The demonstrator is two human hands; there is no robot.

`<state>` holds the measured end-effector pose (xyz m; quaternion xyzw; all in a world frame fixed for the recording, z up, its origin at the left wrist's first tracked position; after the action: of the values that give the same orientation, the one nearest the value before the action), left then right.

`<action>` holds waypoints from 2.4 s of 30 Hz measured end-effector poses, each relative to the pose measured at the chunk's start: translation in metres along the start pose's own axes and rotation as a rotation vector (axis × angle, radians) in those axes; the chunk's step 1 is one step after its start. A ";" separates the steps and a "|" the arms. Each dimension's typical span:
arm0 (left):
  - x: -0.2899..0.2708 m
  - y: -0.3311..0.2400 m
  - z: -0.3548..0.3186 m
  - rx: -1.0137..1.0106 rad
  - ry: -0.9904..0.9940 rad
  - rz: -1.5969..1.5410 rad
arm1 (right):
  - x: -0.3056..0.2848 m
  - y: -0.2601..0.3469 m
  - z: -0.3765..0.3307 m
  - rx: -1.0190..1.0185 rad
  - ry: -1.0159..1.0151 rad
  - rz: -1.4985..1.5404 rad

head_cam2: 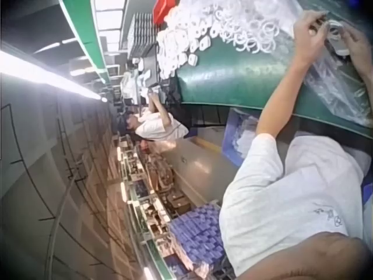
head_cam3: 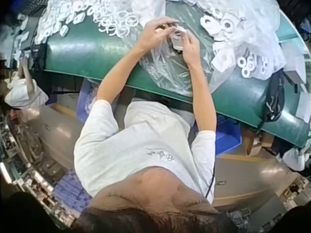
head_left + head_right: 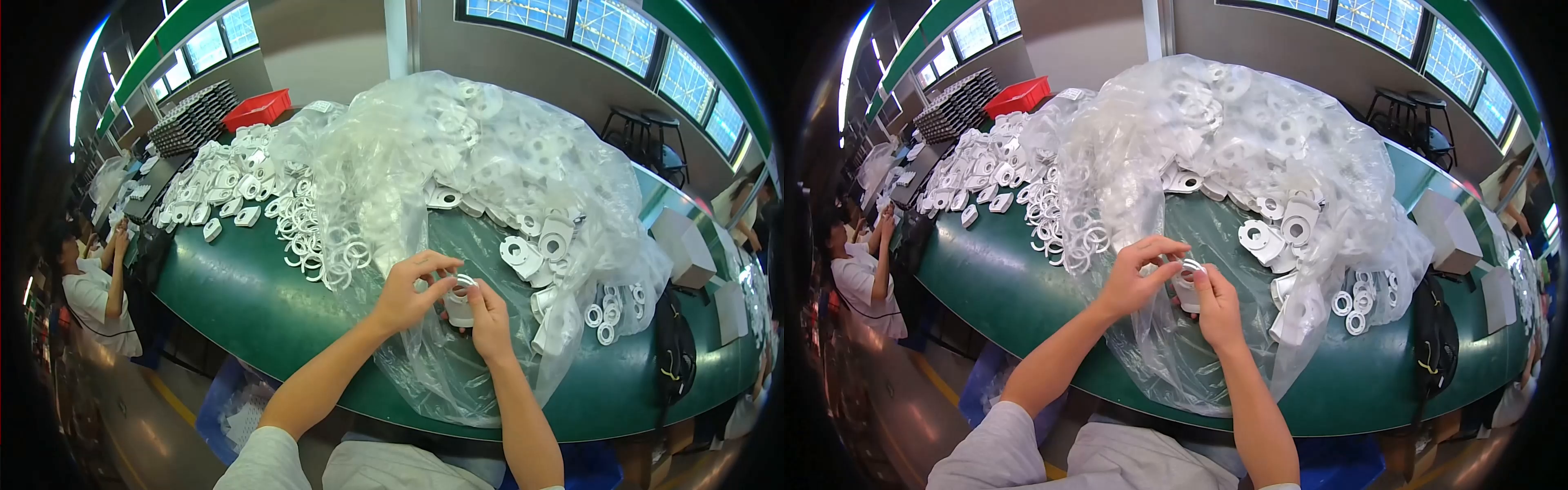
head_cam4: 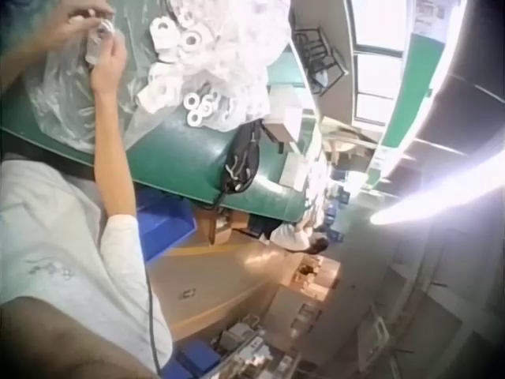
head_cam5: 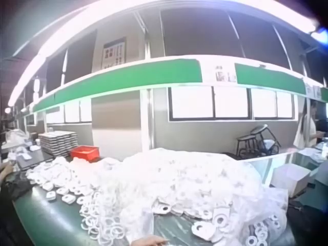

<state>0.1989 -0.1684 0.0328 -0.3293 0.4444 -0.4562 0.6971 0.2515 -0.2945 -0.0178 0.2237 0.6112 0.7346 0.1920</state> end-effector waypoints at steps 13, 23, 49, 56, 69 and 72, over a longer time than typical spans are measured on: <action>-0.004 0.009 -0.001 -0.096 0.223 -0.048 | 0.005 -0.002 -0.002 0.009 0.043 -0.008; 0.009 0.016 -0.006 -0.135 0.131 -0.090 | -0.001 -0.005 -0.006 0.075 -0.061 -0.088; -0.236 0.069 -0.188 -0.684 -0.642 0.002 | 0.007 -0.010 -0.002 0.110 0.110 0.071; -0.264 0.041 -0.171 -0.396 -0.665 0.621 | 0.014 -0.015 0.005 0.141 0.131 0.031; 0.219 -0.066 0.069 0.315 0.691 0.434 | 0.010 -0.023 0.007 0.076 0.132 -0.132; 0.268 -0.033 0.092 0.232 0.689 0.680 | 0.009 -0.025 0.008 0.063 0.126 -0.150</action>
<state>0.3228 -0.4246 0.0116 0.0840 0.6775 -0.3317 0.6511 0.2484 -0.2783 -0.0404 0.1365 0.6597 0.7114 0.2003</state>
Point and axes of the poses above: each hand's wrist, its own z-axis towards the middle knuckle, its own x-axis out of the palm, y = z × x, the point moved 6 cm from there along z, towards the middle knuckle, and after that the axes turned 14 degrees about y, right-handed, at the moved point
